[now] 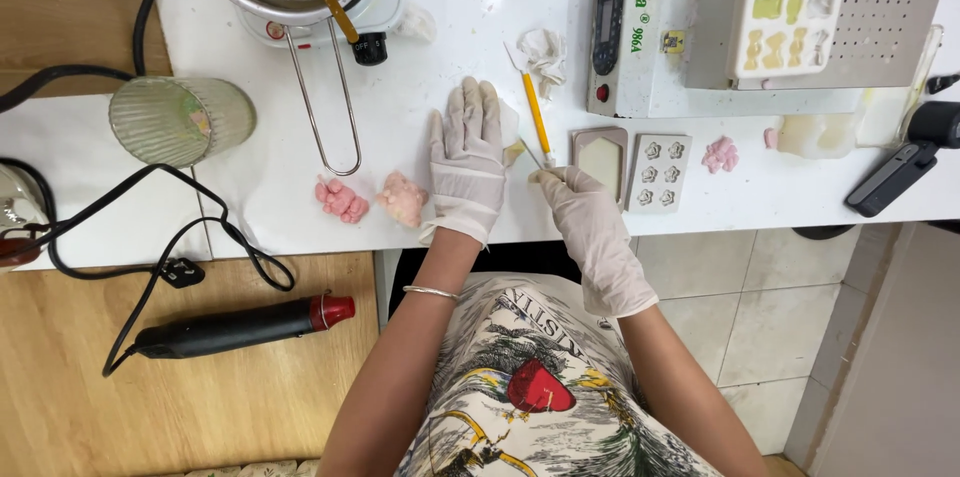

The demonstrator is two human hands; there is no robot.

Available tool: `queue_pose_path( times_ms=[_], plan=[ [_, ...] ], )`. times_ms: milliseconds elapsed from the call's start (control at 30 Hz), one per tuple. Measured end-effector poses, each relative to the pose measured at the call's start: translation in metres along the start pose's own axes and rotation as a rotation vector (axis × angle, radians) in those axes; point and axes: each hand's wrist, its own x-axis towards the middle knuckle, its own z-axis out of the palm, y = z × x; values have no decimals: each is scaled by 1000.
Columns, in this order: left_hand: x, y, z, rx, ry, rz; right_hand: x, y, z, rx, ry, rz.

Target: Use a heat gun to melt wax residue and a scraper to remove it from a white plastic tool.

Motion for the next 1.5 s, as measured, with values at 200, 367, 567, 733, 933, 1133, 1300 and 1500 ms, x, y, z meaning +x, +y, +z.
queue_pose_path(
  times_ms=[200,367,567,733,933,1133,1300,1500],
  plan=[
    [1,-2,20,6,145,13,3,8,-17,196,7,122],
    [5,-4,12,-65,157,-23,25,-9,-6,-307,111,-38],
    [29,2,-19,-163,-158,-308,68,16,11,-696,239,-291],
    [25,-8,-31,-511,-155,-268,18,-41,-19,-914,261,-458],
    [13,24,-160,-1115,-495,-332,6,-91,-64,331,-96,-231],
    [-1,30,-209,-1649,-697,-198,-29,-119,-92,324,-514,133],
    [-6,30,-223,-1804,-761,-98,-39,-111,-94,510,-595,-19],
    [-9,34,-226,-1827,-767,-140,-41,-107,-91,502,-546,-23]
  ],
)
